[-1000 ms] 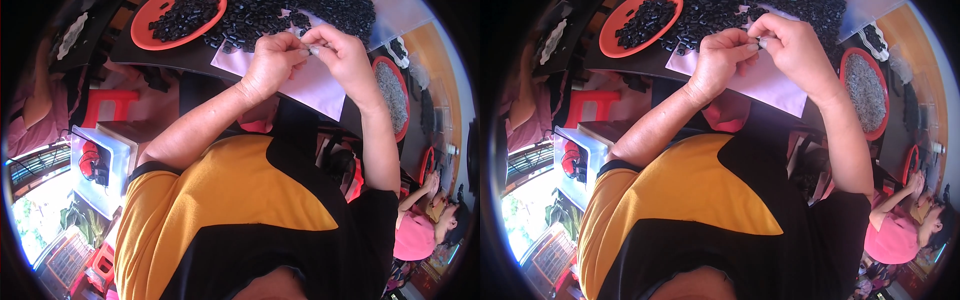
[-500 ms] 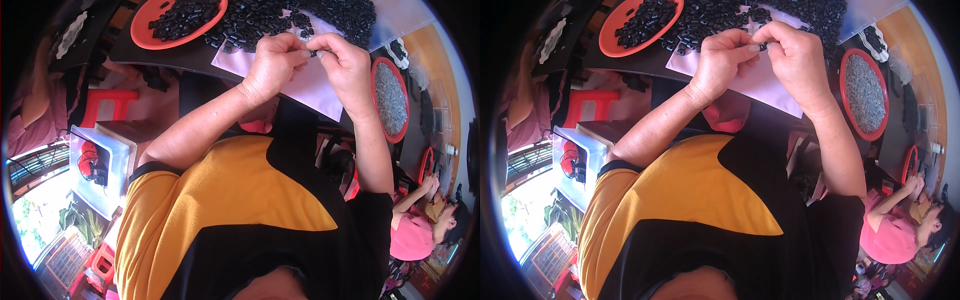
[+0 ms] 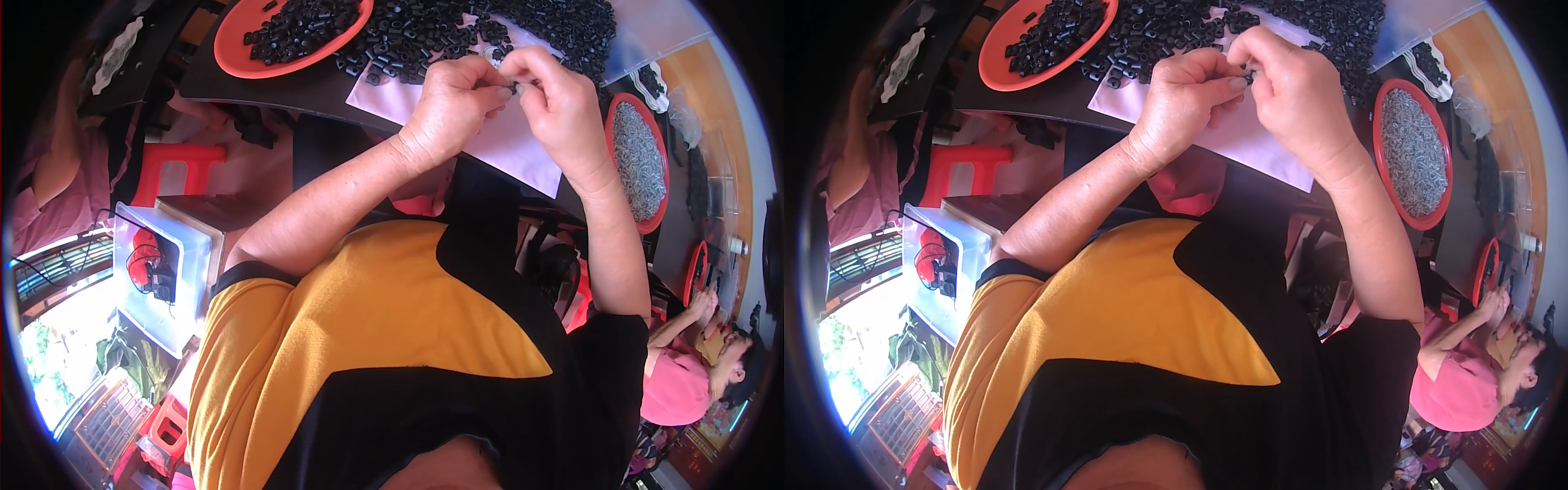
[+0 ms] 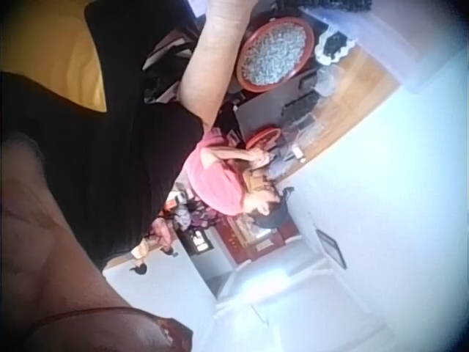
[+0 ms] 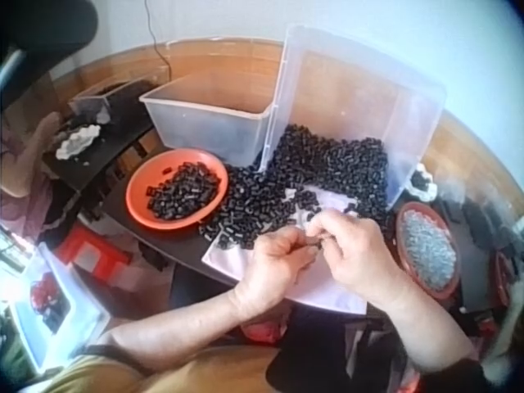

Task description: The person assembles small components by picking up plastic pieces and inserting small pins into them by hand.

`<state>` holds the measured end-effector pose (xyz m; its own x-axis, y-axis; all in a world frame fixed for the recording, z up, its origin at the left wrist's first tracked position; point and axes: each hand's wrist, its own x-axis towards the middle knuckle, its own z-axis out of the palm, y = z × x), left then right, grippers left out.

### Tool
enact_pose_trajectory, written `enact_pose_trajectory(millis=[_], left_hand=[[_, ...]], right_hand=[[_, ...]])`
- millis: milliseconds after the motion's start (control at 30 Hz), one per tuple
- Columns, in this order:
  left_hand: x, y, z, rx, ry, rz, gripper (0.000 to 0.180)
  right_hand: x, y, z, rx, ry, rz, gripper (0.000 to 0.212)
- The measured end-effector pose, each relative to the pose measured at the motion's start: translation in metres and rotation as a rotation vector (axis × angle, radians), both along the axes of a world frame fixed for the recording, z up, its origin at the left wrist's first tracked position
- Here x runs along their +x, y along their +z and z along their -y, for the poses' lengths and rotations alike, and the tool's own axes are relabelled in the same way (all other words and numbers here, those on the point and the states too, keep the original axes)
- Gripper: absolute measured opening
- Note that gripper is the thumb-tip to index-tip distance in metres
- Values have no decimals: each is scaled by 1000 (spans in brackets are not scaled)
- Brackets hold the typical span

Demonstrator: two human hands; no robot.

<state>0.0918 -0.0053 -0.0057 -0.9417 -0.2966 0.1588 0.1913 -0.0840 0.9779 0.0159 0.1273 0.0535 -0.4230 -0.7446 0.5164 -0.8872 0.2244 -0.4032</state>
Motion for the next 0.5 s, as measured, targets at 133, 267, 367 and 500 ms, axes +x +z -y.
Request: enact_pose_trajectory(millis=[133,267,367,500], left_hand=[[0,-2,-2,-4,-12,-17,5],[-1,-3,-3,-52,37,-3,5],[-3,-6,-4,-94,67,-26,5],[-2,-2,-5,-39,68,1,5]], right_hand=[[-5,0,-2,16,-49,335,30],[8,-9,3,1,-47,-151,27],[11,-10,6,0,-76,-476,25],[6,-13,4,-160,-156,54,30]])
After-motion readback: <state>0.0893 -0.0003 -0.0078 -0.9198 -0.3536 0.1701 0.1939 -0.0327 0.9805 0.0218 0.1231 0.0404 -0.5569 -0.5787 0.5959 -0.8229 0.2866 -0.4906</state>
